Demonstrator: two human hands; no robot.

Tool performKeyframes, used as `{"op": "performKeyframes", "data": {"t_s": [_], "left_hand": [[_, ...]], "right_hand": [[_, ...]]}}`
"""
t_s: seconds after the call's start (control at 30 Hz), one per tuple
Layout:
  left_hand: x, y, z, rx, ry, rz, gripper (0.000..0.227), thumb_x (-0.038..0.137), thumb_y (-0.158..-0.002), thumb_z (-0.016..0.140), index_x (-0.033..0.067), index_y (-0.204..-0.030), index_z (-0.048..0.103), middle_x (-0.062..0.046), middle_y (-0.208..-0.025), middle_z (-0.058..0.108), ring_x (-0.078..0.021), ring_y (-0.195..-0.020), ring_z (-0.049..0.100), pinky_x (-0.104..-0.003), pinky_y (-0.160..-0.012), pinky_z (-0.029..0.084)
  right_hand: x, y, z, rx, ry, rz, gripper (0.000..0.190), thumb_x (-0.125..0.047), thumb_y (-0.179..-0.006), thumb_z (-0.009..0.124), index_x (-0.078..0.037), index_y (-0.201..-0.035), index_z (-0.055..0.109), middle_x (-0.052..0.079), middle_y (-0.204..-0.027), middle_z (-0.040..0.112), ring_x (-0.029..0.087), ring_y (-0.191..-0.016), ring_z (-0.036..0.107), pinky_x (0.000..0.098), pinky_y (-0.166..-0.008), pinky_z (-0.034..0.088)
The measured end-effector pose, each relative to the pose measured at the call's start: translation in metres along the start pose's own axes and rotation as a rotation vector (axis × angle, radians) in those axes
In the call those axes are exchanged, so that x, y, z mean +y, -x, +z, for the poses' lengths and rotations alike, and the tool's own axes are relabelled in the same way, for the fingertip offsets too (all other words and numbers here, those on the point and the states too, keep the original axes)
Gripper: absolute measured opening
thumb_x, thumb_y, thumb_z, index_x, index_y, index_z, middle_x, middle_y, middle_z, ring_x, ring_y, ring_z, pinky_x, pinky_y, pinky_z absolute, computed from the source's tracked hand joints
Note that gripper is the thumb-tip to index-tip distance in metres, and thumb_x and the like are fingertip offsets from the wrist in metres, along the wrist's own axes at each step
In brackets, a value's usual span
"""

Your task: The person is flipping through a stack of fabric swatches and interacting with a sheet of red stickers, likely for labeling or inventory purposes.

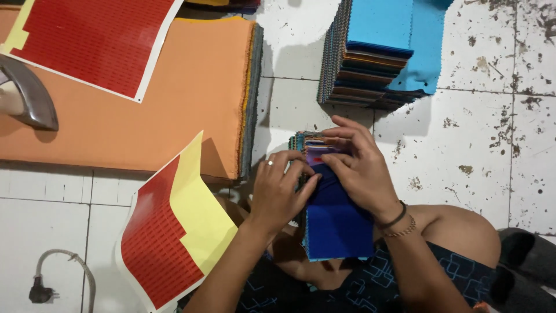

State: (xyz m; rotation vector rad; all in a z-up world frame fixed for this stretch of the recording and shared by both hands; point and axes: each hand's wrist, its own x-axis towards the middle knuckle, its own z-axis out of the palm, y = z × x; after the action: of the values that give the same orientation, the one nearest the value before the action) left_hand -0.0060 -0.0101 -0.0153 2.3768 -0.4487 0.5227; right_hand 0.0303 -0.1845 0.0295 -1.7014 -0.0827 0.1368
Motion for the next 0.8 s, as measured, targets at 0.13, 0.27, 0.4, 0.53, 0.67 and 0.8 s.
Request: {"op": "performKeyframes", "data": {"t_s": [0.13,0.27,0.4,0.53,0.67,0.8], "left_hand": [[0.006,-0.004,-0.005,-0.023,0.008,-0.057,0.024,0.027,-0.085,0.081,0.0171,-0.100,0.065,-0.003,-0.106,0.059,-0.0288,-0.099,0.064,-0.040,-0.074,0.050],[0.003,-0.001,-0.004,-0.035,-0.003,-0.074,0.033,0.029,-0.086,0.080,0.0143,-0.110,0.065,-0.007,-0.110,0.059,-0.0318,-0.102,0.064,-0.043,-0.078,0.049],[0.006,-0.002,-0.004,-0.033,-0.016,-0.060,0.037,0.028,-0.088,0.079,0.0151,-0.120,0.066,-0.008,-0.114,0.058,-0.0330,-0.105,0.063,-0.044,-0.081,0.049],[0.008,-0.001,-0.006,-0.050,-0.068,-0.044,0.039,0.028,-0.091,0.077,0.0167,-0.127,0.067,-0.010,-0.119,0.059,-0.0323,-0.110,0.062,-0.043,-0.086,0.045],[0.008,0.000,-0.007,-0.083,-0.099,-0.058,0.035,0.032,-0.093,0.075,0.0166,-0.124,0.069,-0.011,-0.122,0.059,-0.0324,-0.115,0.060,-0.045,-0.090,0.042],[0.008,-0.002,-0.008,-0.124,-0.021,-0.152,0.034,0.029,-0.090,0.078,0.0151,-0.121,0.070,-0.011,-0.122,0.058,-0.0345,-0.114,0.060,-0.050,-0.092,0.044]], "right_hand": [[0.003,-0.005,0.002,0.001,0.051,-0.026,0.037,0.015,-0.086,0.070,0.003,-0.121,0.064,0.018,-0.145,0.047,0.036,-0.116,0.067,0.0364,-0.091,0.063],[0.009,-0.007,0.005,0.017,0.094,-0.028,0.035,0.016,-0.085,0.070,0.003,-0.117,0.065,0.019,-0.140,0.048,0.038,-0.114,0.068,0.0391,-0.090,0.064],[0.013,-0.007,0.006,0.035,0.125,-0.044,0.033,0.015,-0.085,0.071,0.003,-0.115,0.066,0.019,-0.139,0.050,0.038,-0.112,0.069,0.0405,-0.088,0.064],[0.013,-0.008,0.009,0.044,0.172,-0.068,0.031,0.014,-0.084,0.071,0.002,-0.113,0.067,0.019,-0.138,0.051,0.039,-0.112,0.069,0.0402,-0.088,0.065],[0.019,-0.008,0.013,0.047,0.445,-0.277,0.027,0.013,-0.084,0.072,0.000,-0.107,0.069,0.017,-0.135,0.053,0.040,-0.111,0.069,0.0399,-0.086,0.065],[0.034,-0.006,0.019,0.078,0.607,-0.445,0.027,0.013,-0.085,0.072,-0.005,-0.106,0.069,0.014,-0.136,0.055,0.038,-0.112,0.069,0.0391,-0.087,0.064]]}}
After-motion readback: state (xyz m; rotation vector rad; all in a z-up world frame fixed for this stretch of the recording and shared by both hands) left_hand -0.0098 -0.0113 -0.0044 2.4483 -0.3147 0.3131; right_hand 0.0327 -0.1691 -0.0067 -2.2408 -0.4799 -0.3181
